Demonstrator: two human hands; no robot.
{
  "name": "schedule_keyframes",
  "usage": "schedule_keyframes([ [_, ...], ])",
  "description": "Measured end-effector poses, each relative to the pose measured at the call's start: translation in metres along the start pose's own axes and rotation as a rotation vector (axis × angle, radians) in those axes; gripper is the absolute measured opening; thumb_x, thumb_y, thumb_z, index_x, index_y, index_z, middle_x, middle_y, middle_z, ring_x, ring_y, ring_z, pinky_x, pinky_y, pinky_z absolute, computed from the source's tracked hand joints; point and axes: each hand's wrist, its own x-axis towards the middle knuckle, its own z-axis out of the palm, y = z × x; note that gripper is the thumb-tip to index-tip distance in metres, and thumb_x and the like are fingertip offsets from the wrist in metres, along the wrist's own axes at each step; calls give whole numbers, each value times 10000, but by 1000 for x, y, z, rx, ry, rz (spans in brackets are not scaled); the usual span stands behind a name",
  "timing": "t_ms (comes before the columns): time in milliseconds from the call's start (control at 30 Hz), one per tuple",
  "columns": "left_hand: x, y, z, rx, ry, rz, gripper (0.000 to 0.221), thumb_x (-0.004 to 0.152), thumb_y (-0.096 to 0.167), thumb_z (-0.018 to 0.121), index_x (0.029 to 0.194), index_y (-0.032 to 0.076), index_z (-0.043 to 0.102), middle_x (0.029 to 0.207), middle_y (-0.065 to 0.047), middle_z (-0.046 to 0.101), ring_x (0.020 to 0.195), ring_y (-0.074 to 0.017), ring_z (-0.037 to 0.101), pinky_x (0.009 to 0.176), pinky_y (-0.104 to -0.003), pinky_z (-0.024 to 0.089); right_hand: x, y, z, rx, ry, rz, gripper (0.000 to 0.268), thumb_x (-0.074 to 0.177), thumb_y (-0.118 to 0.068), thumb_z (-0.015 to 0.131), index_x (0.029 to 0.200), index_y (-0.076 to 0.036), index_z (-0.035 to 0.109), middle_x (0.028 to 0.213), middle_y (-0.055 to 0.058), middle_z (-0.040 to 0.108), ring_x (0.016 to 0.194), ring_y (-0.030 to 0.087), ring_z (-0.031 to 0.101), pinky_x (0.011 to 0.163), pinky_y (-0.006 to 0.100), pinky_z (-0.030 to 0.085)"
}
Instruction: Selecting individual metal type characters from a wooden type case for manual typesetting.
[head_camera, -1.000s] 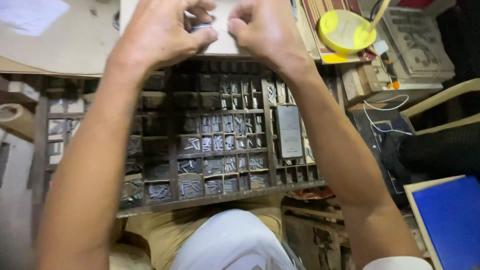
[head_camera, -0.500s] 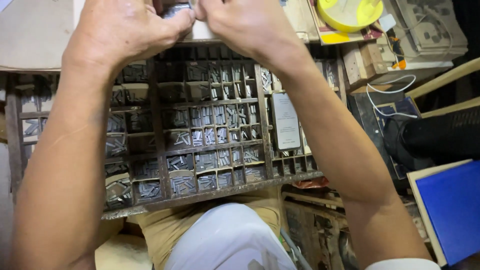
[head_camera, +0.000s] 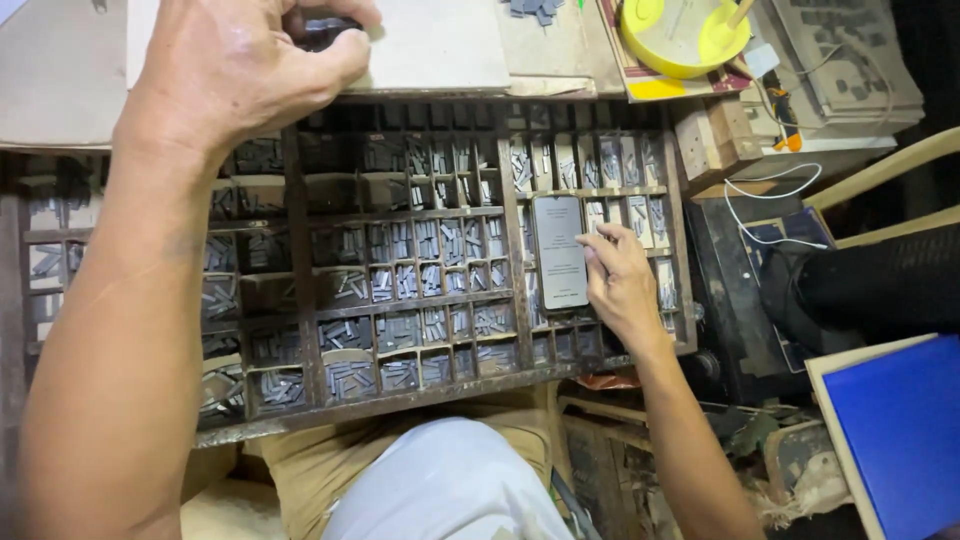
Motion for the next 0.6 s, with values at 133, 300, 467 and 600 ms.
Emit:
schedule_keyframes([
  [133,0,3,-3,-8,-47,-42,230,1001,191,638,1163,178,801,1072,31,772,861,-133,653,745,-307,499,4,7,6,-60,6,40,331,987,-39,568,1268,-175,681,1319,171,553,1070,262,588,792,351,572],
  [300,-3,1,0,-48,-38,-24,144,1080,130,678,1168,137,792,1059,33,748,864,-94,635,753,-265,469,7,2,2,-35,-12,54,351,973,-13,560,1276,-149,675,1336,168,535,1091,266,585,816,386,580],
  [467,-7,-8,2,-46,-68,-34,100,1211,198,759,1170,107,766,1067,12,727,866,-114,629,743,-289,458,7,-6,-3,118,-23,127,373,980,-11,532,1296,-165,655,1375,188,512,1201,285,557,1033,447,519],
  [600,-8,-7,5,-142,-63,-12,105,1276,78,773,1207,10,730,1136,-65,724,1009,-165,676,857,-297,500,14,-5,-10,72,-16,65,334,964,11,513,1236,-104,670,1336,198,539,1204,304,552,1040,482,508],
])
